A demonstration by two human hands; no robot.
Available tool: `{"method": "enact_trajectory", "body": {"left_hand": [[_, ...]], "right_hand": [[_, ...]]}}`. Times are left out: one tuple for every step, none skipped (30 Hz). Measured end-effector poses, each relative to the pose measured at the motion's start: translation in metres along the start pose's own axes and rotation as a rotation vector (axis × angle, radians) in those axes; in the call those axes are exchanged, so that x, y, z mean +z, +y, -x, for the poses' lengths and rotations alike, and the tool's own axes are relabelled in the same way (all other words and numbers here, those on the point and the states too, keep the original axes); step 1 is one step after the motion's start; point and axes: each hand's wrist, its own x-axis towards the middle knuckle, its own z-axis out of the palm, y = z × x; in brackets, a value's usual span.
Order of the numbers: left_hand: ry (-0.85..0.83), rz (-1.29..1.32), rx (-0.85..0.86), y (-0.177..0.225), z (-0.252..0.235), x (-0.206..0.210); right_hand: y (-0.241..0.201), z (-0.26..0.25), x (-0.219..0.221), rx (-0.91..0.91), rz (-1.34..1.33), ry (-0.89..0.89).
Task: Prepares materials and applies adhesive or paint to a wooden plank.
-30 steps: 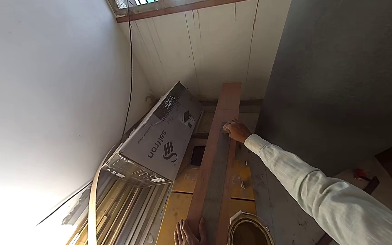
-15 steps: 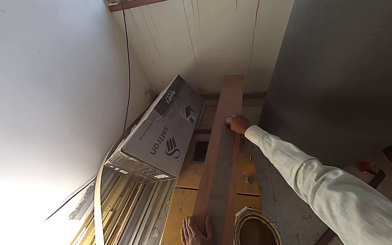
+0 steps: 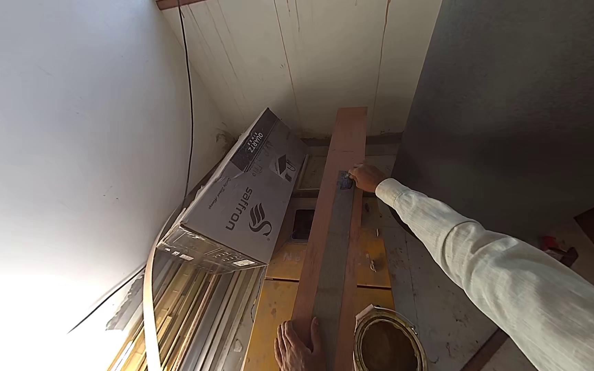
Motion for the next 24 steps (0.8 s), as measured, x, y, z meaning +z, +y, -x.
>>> {"method": "enact_trajectory", "body": {"left_hand": [[-0.001,0.006,0.002,0.0,0.0,-0.001],[0.001,0.01,0.006,-0.001,0.0,-0.001],[0.007,0.008,0.014,-0.001,-0.001,-0.001],[0.016,0.002,0.022,-0.002,-0.002,0.001],[0.024,-0.002,0.029,-0.002,-0.002,0.002],[0.024,-0.006,0.033,-0.002,-0.001,0.002],[0.025,-0.008,0.036,-0.003,-0.001,0.002],[0.026,-0.007,0.039,-0.004,-0.001,0.002],[0.023,-0.01,0.035,-0.004,-0.002,0.002],[0.02,-0.015,0.031,-0.003,-0.002,0.001],[0.017,-0.017,0.027,-0.003,-0.002,0.001],[0.011,-0.016,0.022,-0.002,-0.001,0.001],[0.002,-0.019,0.02,-0.002,0.0,-0.001],[-0.002,-0.022,0.016,-0.002,0.0,-0.002],[-0.001,-0.024,0.01,-0.001,-0.002,-0.003],[-0.001,-0.027,0.006,0.001,-0.003,-0.002],[-0.004,-0.028,0.007,0.001,-0.002,-0.002],[-0.008,-0.023,0.01,0.001,-0.001,-0.003],[-0.009,-0.018,0.009,0.001,-0.001,-0.003],[-0.002,-0.018,0.009,0.0,-0.001,-0.002],[-0.003,-0.016,0.005,-0.001,0.0,-0.002],[-0.007,-0.012,0.002,-0.001,0.0,-0.002],[-0.006,-0.009,0.001,-0.002,-0.001,-0.002],[0.004,-0.01,0.002,-0.002,-0.002,-0.001]], "right_hand": [[-0.005,0.007,0.008,-0.028,0.025,-0.015],[-0.011,0.014,0.012,-0.054,0.036,-0.018],[-0.017,0.019,0.011,-0.065,0.036,-0.014],[-0.022,0.023,0.006,-0.062,0.022,0.0],[-0.024,0.025,-0.001,-0.054,-0.001,0.03],[-0.023,0.024,-0.006,-0.043,-0.029,0.074],[-0.019,0.021,-0.009,-0.029,-0.055,0.121],[-0.015,0.013,-0.01,-0.018,-0.077,0.154],[-0.011,0.005,-0.01,-0.01,-0.086,0.165],[-0.008,-0.004,-0.007,-0.009,-0.082,0.144],[-0.006,-0.009,-0.003,-0.013,-0.064,0.094],[-0.007,-0.012,0.001,-0.021,-0.035,0.031],[-0.012,-0.011,0.003,-0.033,-0.01,-0.024],[-0.019,-0.008,0.001,-0.042,-0.001,-0.052],[-0.025,-0.008,-0.005,-0.043,-0.011,-0.051],[-0.028,-0.01,-0.012,-0.031,-0.031,-0.035],[-0.027,-0.013,-0.016,-0.012,-0.058,-0.011],[-0.022,-0.016,-0.016,0.013,-0.079,0.01],[-0.016,-0.02,-0.016,0.033,-0.088,0.007],[-0.013,-0.025,-0.015,0.035,-0.08,-0.015],[-0.012,-0.028,-0.015,0.019,-0.058,-0.056],[-0.015,-0.029,-0.017,-0.004,-0.036,-0.101],[-0.02,-0.03,-0.022,-0.022,-0.021,-0.135],[-0.024,-0.032,-0.03,-0.035,-0.017,-0.143]]}}
